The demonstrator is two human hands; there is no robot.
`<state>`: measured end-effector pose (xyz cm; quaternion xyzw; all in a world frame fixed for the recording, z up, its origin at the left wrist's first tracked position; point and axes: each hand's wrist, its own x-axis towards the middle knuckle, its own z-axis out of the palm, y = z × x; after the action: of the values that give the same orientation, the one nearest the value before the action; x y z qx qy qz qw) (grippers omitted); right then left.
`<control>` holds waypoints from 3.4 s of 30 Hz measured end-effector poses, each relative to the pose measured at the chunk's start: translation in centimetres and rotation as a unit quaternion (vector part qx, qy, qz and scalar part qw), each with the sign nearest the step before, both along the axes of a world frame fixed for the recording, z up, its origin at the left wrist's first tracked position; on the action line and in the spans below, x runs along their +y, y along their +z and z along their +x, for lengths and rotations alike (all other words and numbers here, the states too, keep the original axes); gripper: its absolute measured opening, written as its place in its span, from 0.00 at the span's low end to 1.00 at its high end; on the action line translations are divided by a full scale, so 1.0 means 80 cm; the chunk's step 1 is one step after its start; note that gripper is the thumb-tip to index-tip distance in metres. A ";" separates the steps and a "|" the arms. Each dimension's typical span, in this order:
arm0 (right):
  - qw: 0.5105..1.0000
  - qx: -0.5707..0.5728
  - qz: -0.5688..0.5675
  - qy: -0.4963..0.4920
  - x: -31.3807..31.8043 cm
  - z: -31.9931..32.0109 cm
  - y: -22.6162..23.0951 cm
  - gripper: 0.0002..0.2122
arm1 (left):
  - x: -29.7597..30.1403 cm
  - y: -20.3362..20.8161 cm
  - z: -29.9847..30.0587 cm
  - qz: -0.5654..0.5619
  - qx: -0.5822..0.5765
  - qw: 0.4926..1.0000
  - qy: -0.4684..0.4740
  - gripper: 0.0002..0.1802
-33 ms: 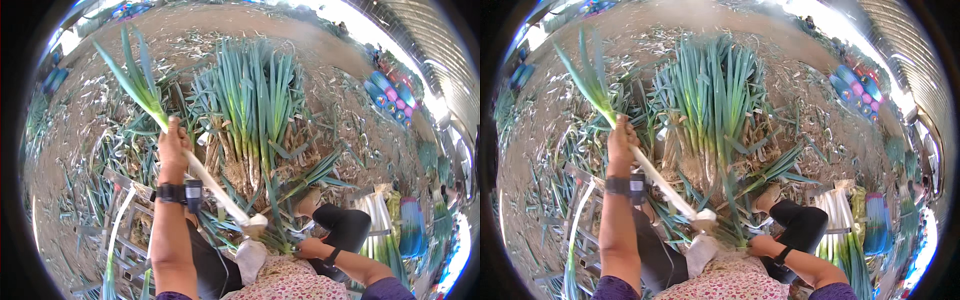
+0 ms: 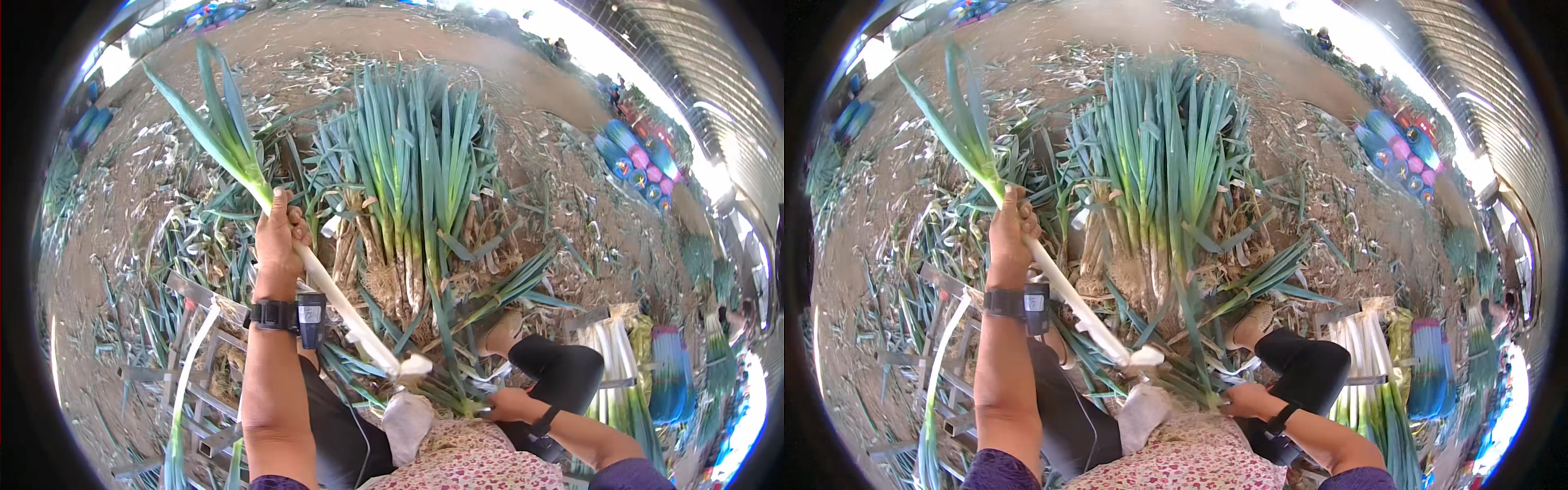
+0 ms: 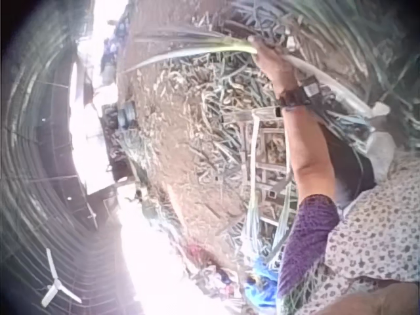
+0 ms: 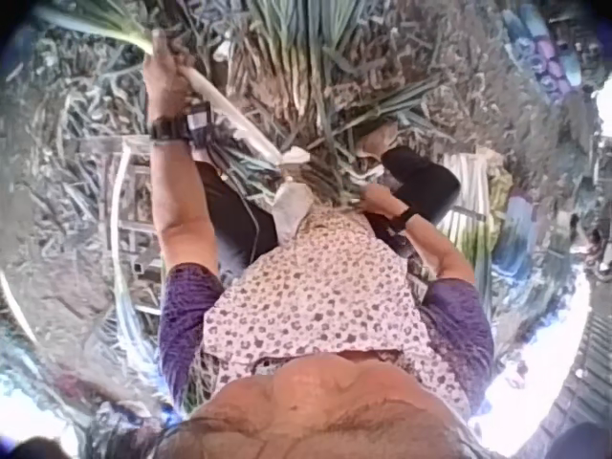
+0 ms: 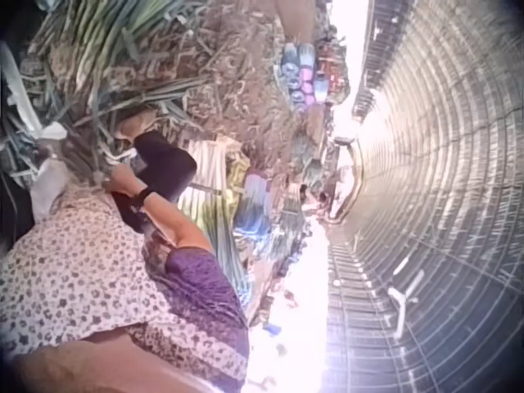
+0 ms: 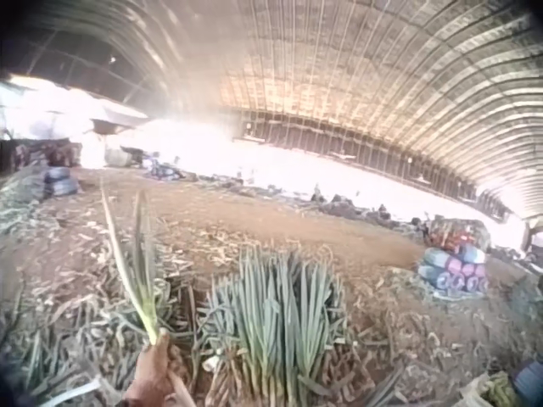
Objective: The person trims the roots and outer layers of green onions by hand. They repeatedly pick up individual stalks, remove the root ends and outer sheaths, and place the trimmed pieces aside.
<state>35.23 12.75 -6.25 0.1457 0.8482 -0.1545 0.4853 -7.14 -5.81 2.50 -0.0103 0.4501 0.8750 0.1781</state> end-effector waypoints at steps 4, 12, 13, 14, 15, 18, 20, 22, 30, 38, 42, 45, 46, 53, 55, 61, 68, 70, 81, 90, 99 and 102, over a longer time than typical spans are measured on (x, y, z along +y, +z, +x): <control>0.896 0.346 -0.180 -0.211 0.025 -0.060 0.000 0.24 | 0.014 -0.010 0.010 0.131 -0.054 0.988 -0.052 0.17; 0.611 0.202 -0.676 -0.359 -0.054 -0.228 0.039 0.28 | 0.024 -0.037 0.002 0.317 -0.128 0.923 -0.176 0.17; 0.597 0.181 -0.680 -0.386 -0.061 -0.227 0.044 0.28 | 0.022 -0.038 -0.001 0.315 -0.132 0.925 -0.167 0.17; 0.582 0.161 -0.682 -0.412 -0.067 -0.222 0.051 0.27 | 0.020 -0.039 -0.003 0.313 -0.137 0.926 -0.159 0.17; 0.565 0.139 -0.685 -0.438 -0.071 -0.216 0.052 0.27 | 0.016 -0.040 -0.004 0.308 -0.141 0.929 -0.149 0.17; 0.466 0.075 -0.699 -0.537 -0.034 -0.146 -0.027 0.19 | 0.014 -0.029 -0.011 0.308 -0.134 0.936 -0.103 0.17; 0.600 0.166 -0.620 -0.477 -0.024 -0.071 -0.037 0.18 | -0.006 -0.037 -0.025 0.291 -0.116 0.948 -0.057 0.16; 0.778 0.186 -0.412 -0.436 -0.015 -0.029 0.009 0.18 | -0.003 -0.034 -0.023 0.223 -0.103 0.969 -0.012 0.16; 0.850 0.366 -0.272 -0.264 -0.006 -0.037 0.079 0.29 | -0.040 -0.052 -0.013 0.122 -0.091 0.988 0.010 0.15; 0.729 0.449 -0.406 -0.321 -0.089 -0.096 0.034 0.10 | -0.045 -0.056 0.049 0.256 -0.145 0.955 0.042 0.14; 0.745 0.285 -0.458 -0.392 -0.082 -0.070 0.034 0.04 | -0.097 -0.056 0.066 0.168 -0.142 0.971 0.095 0.11; 0.800 0.285 -0.400 -0.346 -0.102 -0.024 0.084 0.13 | -0.137 -0.070 0.062 0.102 -0.173 0.976 0.090 0.11; 0.907 0.196 -0.266 -0.261 -0.106 -0.026 0.144 0.15 | -0.150 -0.070 0.065 0.086 -0.174 0.976 0.104 0.12; 0.908 0.408 -0.066 -0.062 -0.025 0.066 0.102 0.28 | -0.173 -0.087 0.033 0.030 -0.155 0.981 0.110 0.12; 0.853 0.504 -0.078 -0.111 -0.020 0.043 0.108 0.29 | -0.154 -0.052 0.042 0.016 -0.145 0.981 0.128 0.13; 0.820 0.491 -0.286 -0.065 -0.081 -0.077 0.076 0.23 | -0.142 -0.020 0.044 0.009 -0.095 0.990 0.108 0.13; 0.867 0.415 -0.275 -0.003 -0.102 -0.035 0.054 0.16 | -0.163 -0.078 0.069 0.008 -0.141 0.980 0.142 0.16; 0.869 0.406 -0.281 -0.022 -0.088 0.011 0.077 0.14 | -0.163 -0.089 0.087 0.038 -0.163 0.974 0.155 0.15; 0.833 0.507 -0.104 -0.195 0.019 0.002 0.016 0.12 | -0.191 -0.009 0.129 0.095 -0.009 0.983 0.158 0.11; 0.874 0.249 -0.189 -0.373 0.084 -0.019 -0.107 0.13 | -0.619 0.054 0.394 -0.113 -0.005 0.848 0.518 0.15; 0.880 0.161 -0.212 -0.394 0.081 -0.040 -0.107 0.15 | -0.825 -0.112 0.860 -0.257 -0.306 0.584 0.706 0.31; 0.901 0.179 -0.175 -0.354 0.085 -0.047 -0.106 0.15 | -0.767 -0.119 0.792 -0.485 -0.367 0.418 0.675 0.45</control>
<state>31.51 19.53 -14.75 0.3184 0.7726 -0.4856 0.2565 56.23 -67.18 -7.04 -0.7156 0.5402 0.2636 -0.3559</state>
